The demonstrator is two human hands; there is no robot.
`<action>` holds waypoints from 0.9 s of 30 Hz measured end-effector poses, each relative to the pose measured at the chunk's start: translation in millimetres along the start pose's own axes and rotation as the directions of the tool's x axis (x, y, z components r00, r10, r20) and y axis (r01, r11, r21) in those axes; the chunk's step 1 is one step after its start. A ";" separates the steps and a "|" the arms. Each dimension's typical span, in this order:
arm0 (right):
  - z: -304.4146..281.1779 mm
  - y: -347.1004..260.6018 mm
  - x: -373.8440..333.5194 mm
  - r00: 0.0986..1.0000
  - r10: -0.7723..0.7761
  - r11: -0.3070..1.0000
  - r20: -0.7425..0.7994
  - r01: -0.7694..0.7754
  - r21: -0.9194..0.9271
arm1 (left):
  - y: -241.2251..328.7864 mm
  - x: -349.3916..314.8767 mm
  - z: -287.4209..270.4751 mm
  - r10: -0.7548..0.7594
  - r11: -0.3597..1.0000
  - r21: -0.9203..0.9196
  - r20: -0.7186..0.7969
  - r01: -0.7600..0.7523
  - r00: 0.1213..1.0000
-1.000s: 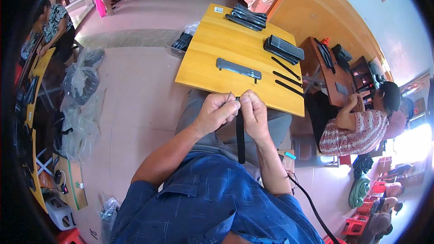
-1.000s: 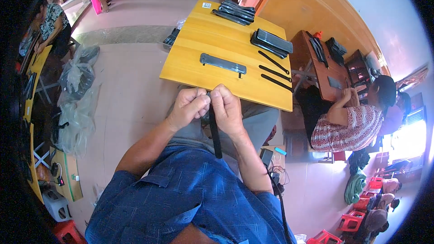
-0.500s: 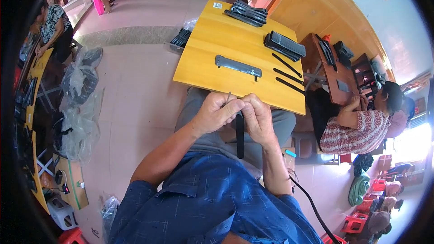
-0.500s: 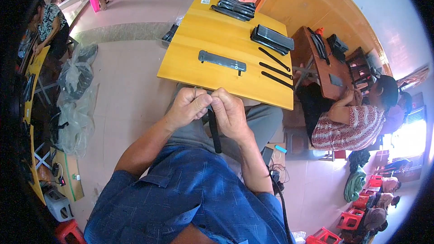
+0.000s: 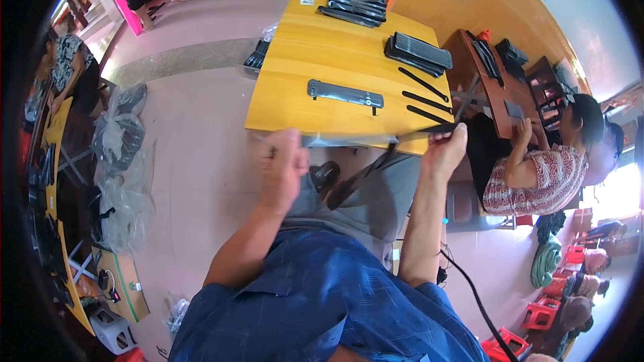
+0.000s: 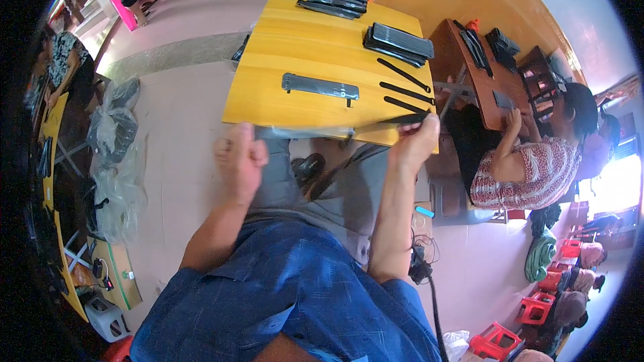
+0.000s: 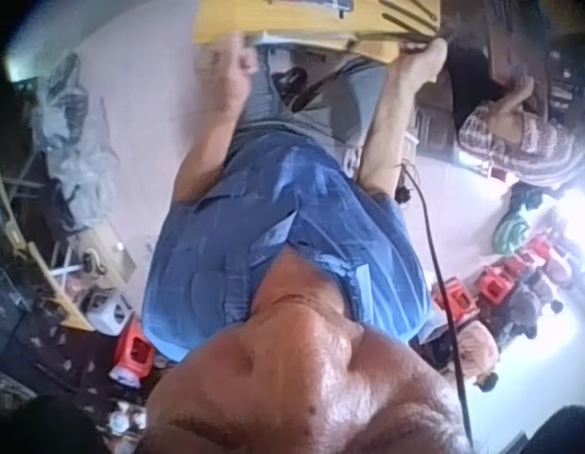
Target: Assembling and trimming textile straps on a workbench in a manufacturing workshop.
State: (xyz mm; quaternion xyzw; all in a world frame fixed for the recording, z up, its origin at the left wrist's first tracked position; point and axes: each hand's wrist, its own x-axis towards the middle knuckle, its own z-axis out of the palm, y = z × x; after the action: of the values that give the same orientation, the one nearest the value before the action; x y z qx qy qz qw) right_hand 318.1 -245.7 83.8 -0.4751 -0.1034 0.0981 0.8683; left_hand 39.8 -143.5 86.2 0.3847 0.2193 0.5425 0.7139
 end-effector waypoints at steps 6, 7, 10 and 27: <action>-72.0 7.7 43.5 0.966 -0.091 0.988 -0.242 0.057 -0.142 | 45.0 32.1 -76.6 0.127 0.992 0.063 -0.387 -0.112 0.913; -80.2 14.2 49.9 0.967 -0.147 0.968 -0.208 0.097 -0.233 | 54.9 36.2 -79.3 0.141 0.988 0.122 -0.468 -0.095 0.873; -83.9 28.2 54.4 0.980 -0.169 0.870 -0.105 0.099 -0.482 | 63.2 29.6 -116.3 0.175 0.965 0.255 -0.435 -0.066 0.883; -154.7 43.3 92.5 0.929 -0.346 0.065 0.132 0.164 -0.984 | 16.5 35.2 -47.6 -0.244 0.950 0.141 -0.215 0.277 0.946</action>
State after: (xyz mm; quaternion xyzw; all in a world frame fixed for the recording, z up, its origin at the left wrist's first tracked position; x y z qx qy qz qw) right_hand 445.9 -322.5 -26.3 -0.9076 -0.1635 -0.1824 0.3410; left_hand 6.1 -93.6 73.9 0.3565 0.3824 0.4573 0.7194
